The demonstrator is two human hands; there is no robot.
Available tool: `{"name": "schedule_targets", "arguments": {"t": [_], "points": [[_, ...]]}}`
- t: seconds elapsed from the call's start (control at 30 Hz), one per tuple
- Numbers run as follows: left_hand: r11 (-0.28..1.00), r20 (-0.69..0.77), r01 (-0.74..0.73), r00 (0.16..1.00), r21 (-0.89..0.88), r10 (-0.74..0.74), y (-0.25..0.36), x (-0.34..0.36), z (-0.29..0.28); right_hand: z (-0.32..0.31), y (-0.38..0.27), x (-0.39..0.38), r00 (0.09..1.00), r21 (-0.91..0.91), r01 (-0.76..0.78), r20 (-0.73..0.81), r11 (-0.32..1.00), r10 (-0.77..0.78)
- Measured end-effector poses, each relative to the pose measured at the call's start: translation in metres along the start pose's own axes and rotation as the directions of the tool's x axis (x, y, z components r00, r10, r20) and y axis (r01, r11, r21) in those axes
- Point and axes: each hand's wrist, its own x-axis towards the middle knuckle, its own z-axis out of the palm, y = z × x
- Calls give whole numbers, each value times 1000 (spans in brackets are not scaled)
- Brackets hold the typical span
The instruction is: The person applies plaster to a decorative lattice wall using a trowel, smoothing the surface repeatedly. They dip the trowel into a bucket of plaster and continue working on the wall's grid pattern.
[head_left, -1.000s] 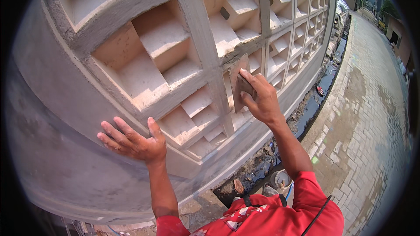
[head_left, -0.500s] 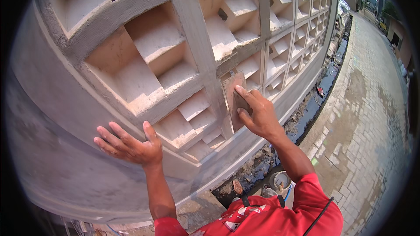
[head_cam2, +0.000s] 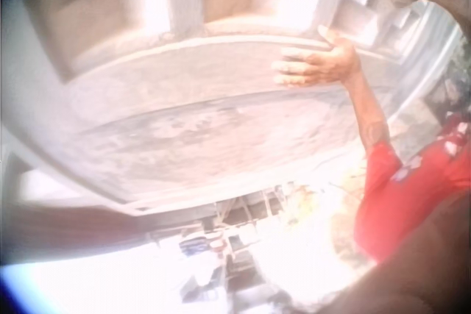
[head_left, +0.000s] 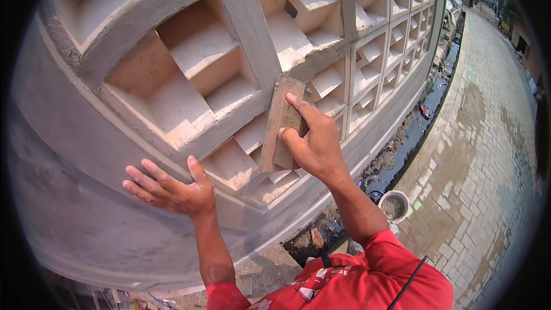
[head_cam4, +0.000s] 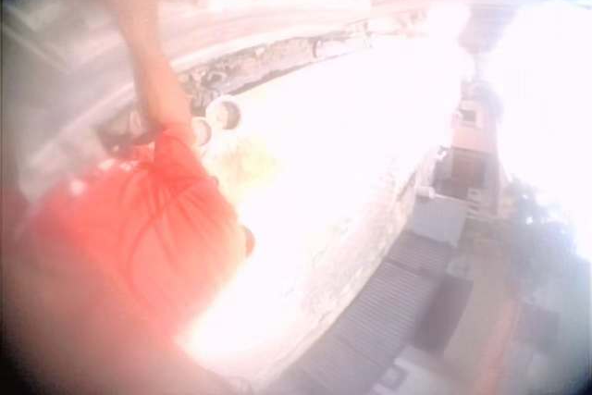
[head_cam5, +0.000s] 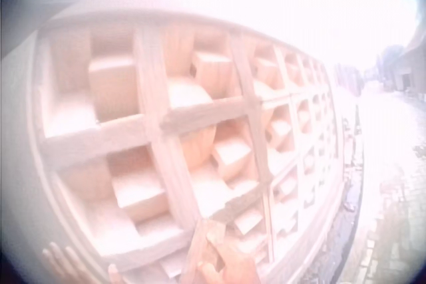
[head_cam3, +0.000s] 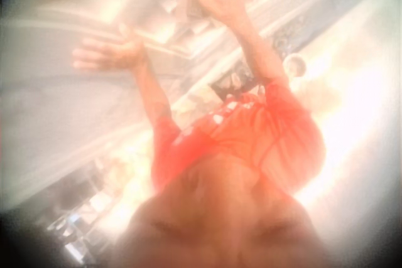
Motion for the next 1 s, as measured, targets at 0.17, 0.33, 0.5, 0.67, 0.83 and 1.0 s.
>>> {"name": "schedule_targets", "arguments": {"t": [0.17, 0.33, 0.5, 0.67, 0.83, 1.0], "points": [[999, 0, -15, 1000, 41, 15, -4, -3, 4, -20, 5, -24, 974, 148, 24, 221, 989, -57], [1000, -5, -13, 1000, 15, 13, -3, -1, 1, -72, 27, 10, 980, 258, -196, 17, 946, 199], [1000, -7, -20, 1000, 23, 20, -4, -1, 3, -86, 44, 49, 967, 388, -200, -68, 900, 244], [999, -12, -31, 999, 25, 31, -3, 0, 5, -42, 40, 38, 981, 223, -151, -90, 963, 174], [999, -8, -28, 1000, 38, 28, -7, -2, 5, -32, 20, -7, 976, 176, -25, 219, 984, -15], [999, 8, -15, 1000, 31, 15, -6, -3, 2, -119, -6, 31, 947, 359, -292, 235, 887, 217]]}}
